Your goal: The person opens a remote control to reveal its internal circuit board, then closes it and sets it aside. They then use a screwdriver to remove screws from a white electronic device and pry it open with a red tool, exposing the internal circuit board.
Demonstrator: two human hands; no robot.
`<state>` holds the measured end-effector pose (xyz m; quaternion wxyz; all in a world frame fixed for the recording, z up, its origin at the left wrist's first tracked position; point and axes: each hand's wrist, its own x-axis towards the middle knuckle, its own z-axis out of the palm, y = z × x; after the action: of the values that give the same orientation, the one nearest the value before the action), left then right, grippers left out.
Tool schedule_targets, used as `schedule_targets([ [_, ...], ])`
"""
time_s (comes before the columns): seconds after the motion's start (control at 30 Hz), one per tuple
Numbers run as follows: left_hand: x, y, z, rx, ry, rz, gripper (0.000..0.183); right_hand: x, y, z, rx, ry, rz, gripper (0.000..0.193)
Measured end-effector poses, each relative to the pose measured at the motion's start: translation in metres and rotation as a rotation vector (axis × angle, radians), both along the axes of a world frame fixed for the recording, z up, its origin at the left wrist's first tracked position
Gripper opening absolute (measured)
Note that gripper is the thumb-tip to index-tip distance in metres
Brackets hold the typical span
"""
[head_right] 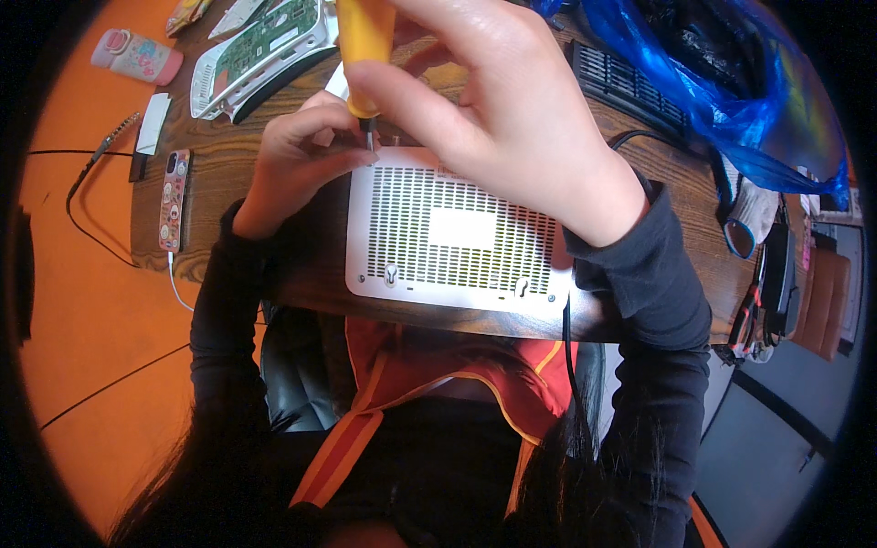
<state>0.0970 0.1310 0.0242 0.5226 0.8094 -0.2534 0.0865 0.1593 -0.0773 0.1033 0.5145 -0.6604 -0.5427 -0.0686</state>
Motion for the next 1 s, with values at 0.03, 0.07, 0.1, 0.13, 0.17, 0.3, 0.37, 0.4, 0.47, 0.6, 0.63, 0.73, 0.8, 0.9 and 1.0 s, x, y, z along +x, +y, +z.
schedule_targets([
  [0.03, -0.001, -0.001, 0.001, 0.001, 0.008, 0.003, 0.02, 0.001, -0.002, 0.002, -0.033, -0.05, -0.015, 0.061],
  [0.07, -0.001, -0.001, 0.001, 0.003, 0.016, 0.004, 0.02, 0.001, -0.001, 0.001, -0.065, -0.101, -0.029, 0.061],
  [0.1, -0.001, -0.002, 0.002, 0.03, 0.012, 0.001, 0.02, 0.003, -0.002, 0.004, -0.154, -0.136, -0.072, 0.061],
  [0.13, -0.002, -0.002, 0.003, 0.056, 0.008, -0.003, 0.019, 0.004, -0.002, 0.003, -0.151, -0.134, -0.057, 0.062],
  [0.17, -0.002, -0.002, 0.003, 0.074, -0.001, -0.01, 0.019, 0.004, -0.001, 0.004, -0.148, -0.132, -0.042, 0.063],
  [0.3, -0.002, -0.004, 0.002, 0.008, 0.047, -0.046, 0.018, 0.0, 0.002, -0.002, 0.085, 0.198, 0.092, 0.068],
  [0.37, -0.002, -0.004, 0.001, -0.06, 0.105, -0.037, 0.019, -0.002, 0.002, -0.005, 0.11, 0.351, 0.127, 0.069],
  [0.4, -0.002, -0.003, 0.001, -0.043, 0.097, -0.033, 0.018, 0.0, 0.006, -0.009, 0.115, 0.376, 0.17, 0.068],
  [0.47, -0.001, -0.001, 0.0, -0.017, 0.082, -0.05, 0.018, 0.004, 0.008, -0.011, 0.122, 0.379, 0.232, 0.068],
  [0.6, 0.001, 0.002, 0.001, 0.041, -0.017, -0.031, 0.018, 0.004, 0.005, -0.014, 0.11, 0.359, 0.207, 0.065],
  [0.63, 0.0, 0.001, 0.001, 0.027, -0.004, -0.023, 0.018, 0.004, 0.006, -0.015, 0.126, 0.385, 0.2, 0.064],
  [0.73, -0.002, 0.0, 0.004, -0.022, 0.075, 0.043, 0.019, 0.003, 0.006, -0.017, 0.215, 0.439, 0.192, 0.061],
  [0.8, -0.002, 0.004, 0.008, 0.034, 0.095, 0.047, 0.019, 0.005, 0.007, -0.018, 0.272, 0.419, 0.159, 0.058],
  [0.9, 0.0, 0.012, 0.015, 0.191, 0.065, -0.023, 0.017, 0.012, 0.007, -0.017, 0.305, 0.319, 0.101, 0.059],
  [1.0, 0.002, 0.016, 0.013, 0.199, 0.072, -0.051, 0.017, 0.013, 0.01, -0.016, 0.361, 0.284, 0.086, 0.059],
])
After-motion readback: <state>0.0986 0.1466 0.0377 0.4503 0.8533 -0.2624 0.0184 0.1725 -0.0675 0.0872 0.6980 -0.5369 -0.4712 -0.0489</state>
